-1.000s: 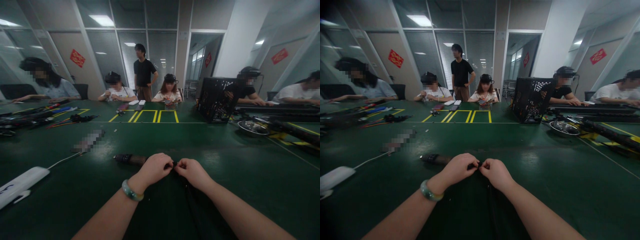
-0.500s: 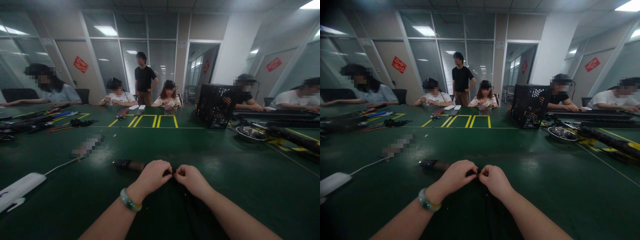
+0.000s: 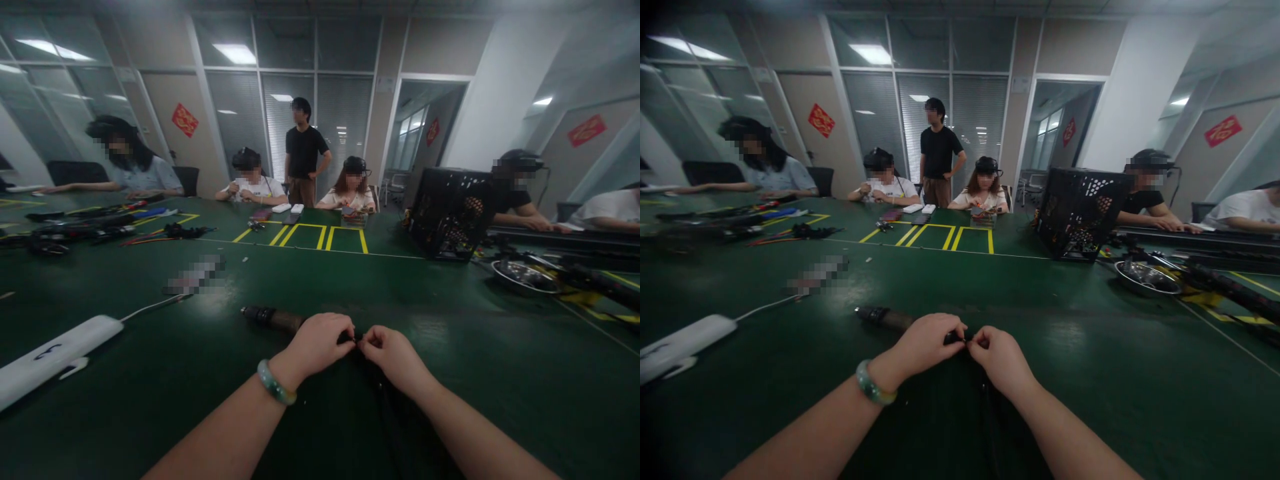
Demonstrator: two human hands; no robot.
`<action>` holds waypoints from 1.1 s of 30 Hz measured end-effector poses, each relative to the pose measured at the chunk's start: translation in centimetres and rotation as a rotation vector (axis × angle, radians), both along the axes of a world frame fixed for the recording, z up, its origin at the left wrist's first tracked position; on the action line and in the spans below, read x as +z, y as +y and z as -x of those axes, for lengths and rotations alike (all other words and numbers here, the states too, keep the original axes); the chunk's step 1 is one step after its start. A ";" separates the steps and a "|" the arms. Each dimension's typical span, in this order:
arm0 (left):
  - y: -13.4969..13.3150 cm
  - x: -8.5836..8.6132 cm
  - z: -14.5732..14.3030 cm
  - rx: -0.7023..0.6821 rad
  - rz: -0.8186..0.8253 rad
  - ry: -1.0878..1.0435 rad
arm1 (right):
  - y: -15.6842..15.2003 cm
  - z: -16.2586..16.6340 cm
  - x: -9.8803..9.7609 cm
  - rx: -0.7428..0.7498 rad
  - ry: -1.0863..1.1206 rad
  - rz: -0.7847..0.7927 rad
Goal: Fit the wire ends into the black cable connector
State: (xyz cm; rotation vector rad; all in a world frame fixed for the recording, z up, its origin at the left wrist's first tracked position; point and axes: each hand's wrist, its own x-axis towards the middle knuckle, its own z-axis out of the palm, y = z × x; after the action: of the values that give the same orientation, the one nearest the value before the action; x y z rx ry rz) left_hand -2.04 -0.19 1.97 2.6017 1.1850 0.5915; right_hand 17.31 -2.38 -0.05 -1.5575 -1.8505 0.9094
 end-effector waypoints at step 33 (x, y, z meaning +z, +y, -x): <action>0.2 -0.2 0.0 0.003 -0.046 0.015 | 0.2 0.0 0.4 0.027 -0.047 -0.019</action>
State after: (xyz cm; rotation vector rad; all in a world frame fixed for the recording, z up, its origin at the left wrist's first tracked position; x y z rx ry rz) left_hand -2.07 0.02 1.74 2.6472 1.1930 0.6078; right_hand 17.30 -2.21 0.34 -1.5585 -1.9123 0.8720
